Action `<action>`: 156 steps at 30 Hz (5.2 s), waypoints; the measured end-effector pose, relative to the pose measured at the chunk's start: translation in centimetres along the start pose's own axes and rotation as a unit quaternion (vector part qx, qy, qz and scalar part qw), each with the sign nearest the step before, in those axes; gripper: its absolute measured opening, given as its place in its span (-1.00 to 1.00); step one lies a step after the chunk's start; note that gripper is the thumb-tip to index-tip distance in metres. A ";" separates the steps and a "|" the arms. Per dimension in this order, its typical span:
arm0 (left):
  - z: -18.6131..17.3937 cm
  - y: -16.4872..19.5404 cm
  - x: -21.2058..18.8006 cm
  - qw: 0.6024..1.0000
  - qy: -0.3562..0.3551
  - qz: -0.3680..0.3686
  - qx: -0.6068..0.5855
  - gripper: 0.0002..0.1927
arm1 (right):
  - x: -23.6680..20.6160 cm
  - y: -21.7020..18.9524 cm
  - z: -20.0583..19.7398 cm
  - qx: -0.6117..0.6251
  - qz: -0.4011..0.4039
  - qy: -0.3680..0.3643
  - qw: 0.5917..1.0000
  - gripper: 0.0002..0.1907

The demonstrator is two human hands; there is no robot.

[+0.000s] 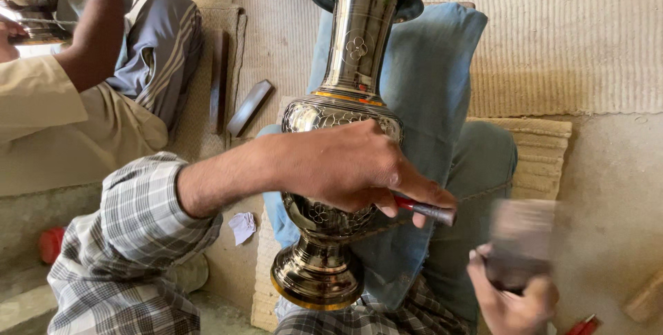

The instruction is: The person sits cross-legged on the floor with a brass vase held between their legs and a cushion. They hold a punch against the vase's patterned surface and strike it with a wooden mallet, repositioning the punch repeatedly to emboss decorative floral designs into the metal, working around the vase body and near the base.

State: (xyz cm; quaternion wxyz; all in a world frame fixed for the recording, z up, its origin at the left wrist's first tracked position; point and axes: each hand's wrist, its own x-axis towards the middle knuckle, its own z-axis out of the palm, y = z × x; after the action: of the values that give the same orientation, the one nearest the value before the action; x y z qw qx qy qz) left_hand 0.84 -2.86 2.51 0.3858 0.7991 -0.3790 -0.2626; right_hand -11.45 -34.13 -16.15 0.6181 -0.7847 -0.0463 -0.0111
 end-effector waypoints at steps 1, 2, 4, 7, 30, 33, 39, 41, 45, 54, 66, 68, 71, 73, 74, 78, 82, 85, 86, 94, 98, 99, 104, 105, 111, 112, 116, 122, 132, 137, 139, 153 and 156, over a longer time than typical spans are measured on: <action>0.2 0.1 -0.1 1.000 0.014 -0.016 0.007 -0.45 | 0.4 0.0 -0.1 0.008 -0.016 -0.004 1.000 -0.71; 0.6 0.4 -0.2 0.999 0.027 -0.033 0.013 -0.47 | 0.9 -0.2 -0.2 0.016 -0.031 -0.008 0.999 -0.71; 1.2 1.0 -0.5 0.996 0.056 -0.061 0.028 -0.52 | 2.2 -0.7 -0.5 0.011 -0.040 -0.023 0.999 -0.66; 1.7 1.9 -1.5 0.986 0.117 -0.090 0.083 -0.50 | 4.8 -2.3 -1.3 -0.005 -0.038 -0.068 0.997 -0.51; 11.2 3.8 -2.9 0.718 0.664 -0.206 -0.019 -0.53 | 22.1 -15.0 -3.4 -0.285 -0.280 -0.401 0.824 -0.08; 11.8 3.5 -2.8 0.719 0.676 -0.154 -0.056 -0.53 | 22.0 -14.9 -3.1 -0.245 -0.261 -0.367 0.859 -0.10; 11.7 3.0 -2.7 0.727 0.677 -0.113 0.001 -0.55 | 21.1 -14.7 -2.4 -0.204 -0.161 -0.315 0.913 -0.04; 11.1 3.0 -3.2 0.732 0.655 -0.179 0.055 -0.59 | 21.3 -15.2 -2.6 -0.280 -0.217 -0.384 0.853 -0.02; 9.5 3.3 -3.2 0.762 0.602 -0.228 0.073 -0.71 | 22.6 -16.5 -2.7 -0.322 -0.190 -0.432 0.821 0.03; 5.3 4.4 -3.2 0.864 0.438 -0.233 0.087 -0.41 | 20.4 -13.1 -3.4 -0.339 -0.121 -0.373 0.855 0.03; 3.3 3.9 -3.1 0.926 0.331 -0.167 0.069 -0.36 | 15.2 -7.2 -5.0 -0.255 -0.194 -0.265 0.909 -0.05; 3.0 3.4 -3.0 0.941 0.292 -0.157 0.064 -0.42 | 14.1 -6.4 -4.6 -0.116 -0.088 -0.255 0.956 -0.28; 2.5 2.4 -2.5 0.955 0.255 -0.129 0.071 -0.43 | 12.1 -5.0 -4.0 -0.143 -0.025 -0.247 0.958 -0.20; 1.9 1.5 -2.0 0.970 0.210 -0.099 0.077 -0.42 | 10.2 -4.0 -3.2 -0.128 0.016 -0.226 0.965 -0.14; 1.7 1.0 -1.8 0.978 0.176 -0.080 0.074 -0.42 | 9.0 -3.5 -2.7 -0.067 0.052 -0.208 0.975 -0.19; 0.5 -0.5 -0.4 0.999 0.044 -0.029 0.002 -0.46 | 5.2 -1.7 -1.9 -0.075 0.038 -0.115 0.990 -0.26; -0.7 -1.4 0.4 0.998 -0.036 0.006 -0.055 -0.40 | 1.1 -0.3 -1.4 0.024 0.076 -0.023 0.997 -0.45; -1.2 -1.8 0.8 0.991 -0.088 0.012 -0.105 -0.43 | -0.8 0.5 -1.5 0.025 0.067 0.015 0.997 -0.62; -1.2 -1.9 0.9 0.989 -0.092 0.023 -0.117 -0.43 | -1.2 0.6 -1.4 0.026 0.063 0.028 0.997 -0.65; 0.5 -0.9 -0.7 1.000 0.010 -0.011 -0.012 -0.48 | 2.3 -2.1 0.0 0.020 -0.025 0.004 0.999 -0.13; 1.3 0.9 -2.4 0.986 0.129 -0.073 0.071 -0.48 | 6.0 -4.1 -0.7 0.023 -0.061 -0.060 0.996 -0.27; 1.6 1.5 -2.7 0.978 0.167 -0.087 0.087 -0.46 | 7.1 -4.3 -1.2 0.012 -0.071 -0.075 0.995 -0.28; 2.9 3.5 -3.4 0.941 0.304 -0.136 0.057 -0.43 | 12.0 -6.2 -3.2 -0.140 -0.129 -0.191 0.963 -0.45; 3.0 3.8 -3.6 0.934 0.329 -0.130 0.046 -0.42 | 12.8 -7.0 -3.1 -0.145 -0.128 -0.207 0.959 -0.43; 5.1 5.1 -3.9 0.876 0.436 -0.197 0.063 -0.42 | 17.9 -12.3 -3.3 -0.199 -0.046 -0.311 0.928 -0.23; 5.7 5.2 -3.9 0.862 0.461 -0.202 0.067 -0.45 | 18.5 -12.7 -3.3 -0.249 -0.094 -0.341 0.902 -0.15; 7.9 4.1 -3.2 0.785 0.592 -0.180 -0.023 -0.54 | 21.0 -12.9 -3.1 -0.324 -0.197 -0.366 0.850 -0.08; 10.6 3.2 -2.4 0.717 0.681 -0.120 -0.084 -0.51 | 22.4 -15.4 -1.5 -0.231 -0.184 -0.329 0.897 -0.34; 7.9 3.2 -3.4 0.798 0.573 -0.182 0.041 -0.71 | 24.7 -16.2 -1.3 -0.284 -0.169 -0.442 0.834 -0.02; 5.6 3.5 -3.5 0.848 0.459 -0.253 0.085 -0.59 | 23.2 -13.4 -2.1 -0.218 -0.214 -0.369 0.878 -0.07; 5.0 3.9 -3.5 0.870 0.449 -0.193 0.072 -0.49 | 21.8 -12.8 -2.4 -0.187 -0.202 -0.341 0.899 -0.07; 2.3 2.9 -3.0 0.950 0.271 -0.152 0.024 -0.54 | 16.0 -8.9 -3.2 -0.256 -0.228 -0.241 0.908 -0.27; 1.8 2.2 -2.7 0.959 0.265 -0.072 0.076 -0.47 | 13.2 -8.0 -2.9 -0.036 0.068 -0.219 0.973 -0.44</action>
State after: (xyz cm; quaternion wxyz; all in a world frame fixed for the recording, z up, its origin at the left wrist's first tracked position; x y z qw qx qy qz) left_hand -2.90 -2.31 3.65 0.3902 0.8923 -0.2236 -0.0387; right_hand 1.10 -34.32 -6.76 0.5636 -0.7910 -0.1271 0.2014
